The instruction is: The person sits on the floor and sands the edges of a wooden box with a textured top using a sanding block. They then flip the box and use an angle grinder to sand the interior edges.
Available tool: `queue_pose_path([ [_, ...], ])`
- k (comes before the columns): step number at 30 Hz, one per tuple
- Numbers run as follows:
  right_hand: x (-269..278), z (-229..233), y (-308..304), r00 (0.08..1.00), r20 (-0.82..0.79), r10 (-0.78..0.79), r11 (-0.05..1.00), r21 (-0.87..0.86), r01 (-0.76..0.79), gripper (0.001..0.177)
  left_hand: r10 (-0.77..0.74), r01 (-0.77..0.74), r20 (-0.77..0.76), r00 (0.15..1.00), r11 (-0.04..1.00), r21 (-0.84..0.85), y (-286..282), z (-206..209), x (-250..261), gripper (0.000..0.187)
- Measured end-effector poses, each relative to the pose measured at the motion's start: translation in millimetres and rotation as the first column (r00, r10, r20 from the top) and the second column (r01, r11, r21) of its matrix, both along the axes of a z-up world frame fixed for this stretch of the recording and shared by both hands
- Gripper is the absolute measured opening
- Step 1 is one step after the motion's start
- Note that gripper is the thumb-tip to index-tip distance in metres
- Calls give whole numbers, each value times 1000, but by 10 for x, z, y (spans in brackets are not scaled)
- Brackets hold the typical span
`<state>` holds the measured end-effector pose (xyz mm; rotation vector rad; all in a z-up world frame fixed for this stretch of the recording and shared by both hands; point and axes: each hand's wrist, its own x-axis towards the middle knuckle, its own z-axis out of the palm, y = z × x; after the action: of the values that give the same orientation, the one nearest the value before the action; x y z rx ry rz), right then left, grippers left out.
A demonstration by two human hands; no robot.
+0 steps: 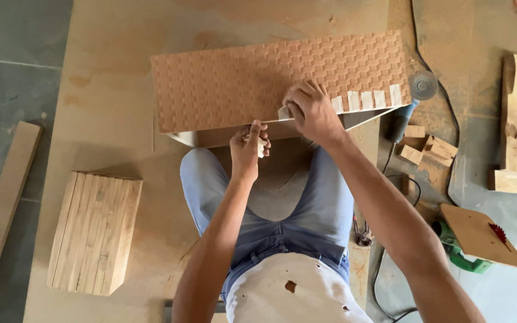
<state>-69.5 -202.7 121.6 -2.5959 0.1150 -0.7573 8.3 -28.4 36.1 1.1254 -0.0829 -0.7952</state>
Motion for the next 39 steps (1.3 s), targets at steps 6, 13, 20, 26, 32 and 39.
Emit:
queue_pose_path([
  [6, -420, -57, 300, 997, -60, -51, 995, -86, 46, 11, 1, -3, 33, 999, 997, 73, -35, -79, 42, 35],
  [13, -585, -652, 553, 943, -209, -260, 965, -83, 248, 16, 6, -10, 36, 999, 996, 94, -30, -141, 42, 33],
  [20, -357, -814, 524, 948, -117, -297, 947, 92, 308, 22, -77, 77, 100, 992, 997, 3, 160, -172, 44, 29],
  [26, -350, -1770, 305, 851, -407, -332, 939, -59, 339, 9, 2, 0, 38, 999, 999, -34, 451, -480, 38, 29],
  [32, -736, -1644, 522, 940, -310, -144, 910, 332, 248, 9, -99, 104, 142, 985, 994, -29, 582, -543, 101, 35],
  [39, -699, -736, 711, 977, -205, -52, 819, 552, 159, 11, -329, 314, -40, 943, 924, -218, 478, -495, -46, 39],
])
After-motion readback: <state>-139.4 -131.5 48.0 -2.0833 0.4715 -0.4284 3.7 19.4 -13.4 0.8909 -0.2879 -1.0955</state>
